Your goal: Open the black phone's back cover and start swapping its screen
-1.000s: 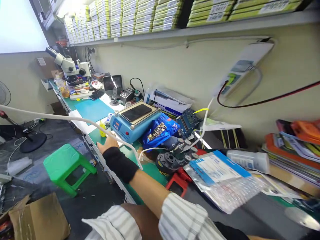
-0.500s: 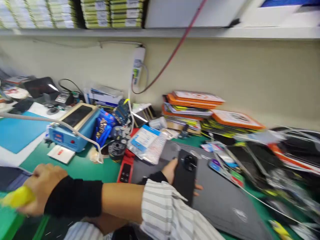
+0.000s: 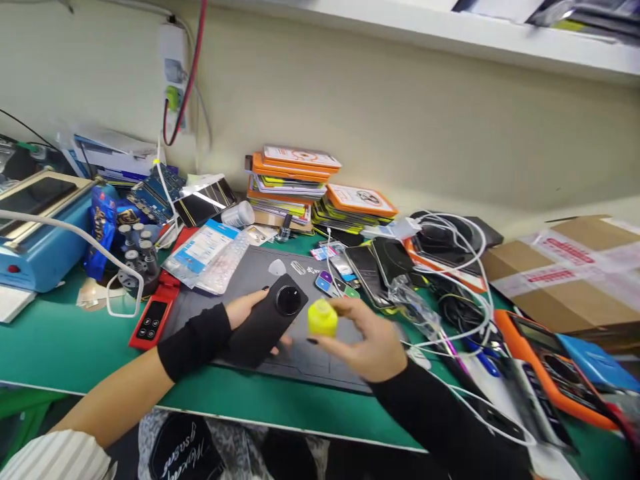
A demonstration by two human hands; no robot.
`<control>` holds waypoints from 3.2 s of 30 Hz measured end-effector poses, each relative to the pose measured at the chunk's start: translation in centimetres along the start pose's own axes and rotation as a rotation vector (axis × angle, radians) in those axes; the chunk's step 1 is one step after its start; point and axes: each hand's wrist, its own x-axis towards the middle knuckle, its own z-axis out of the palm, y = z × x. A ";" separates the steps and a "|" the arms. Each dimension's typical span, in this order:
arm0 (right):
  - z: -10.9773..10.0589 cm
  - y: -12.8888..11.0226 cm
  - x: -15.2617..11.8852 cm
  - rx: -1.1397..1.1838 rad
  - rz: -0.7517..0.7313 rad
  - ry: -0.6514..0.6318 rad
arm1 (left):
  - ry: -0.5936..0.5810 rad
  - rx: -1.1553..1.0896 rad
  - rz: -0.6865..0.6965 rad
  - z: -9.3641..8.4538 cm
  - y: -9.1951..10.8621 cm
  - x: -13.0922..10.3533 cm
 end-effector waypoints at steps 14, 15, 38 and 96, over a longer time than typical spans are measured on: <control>-1.9 7.1 -1.6 -0.256 -0.208 0.134 | -0.255 -0.334 -0.332 -1.0 -1.9 0.3; -2.0 7.1 -1.6 -0.265 -0.229 0.141 | -0.228 -0.316 -0.320 -0.8 -1.5 0.1; -3.0 7.2 -1.7 -0.310 -0.334 0.085 | -0.243 -0.373 -0.338 -0.6 -1.4 0.2; -0.4 2.6 -3.2 0.199 -0.268 -0.225 | 0.087 1.439 0.331 0.6 -0.7 -1.7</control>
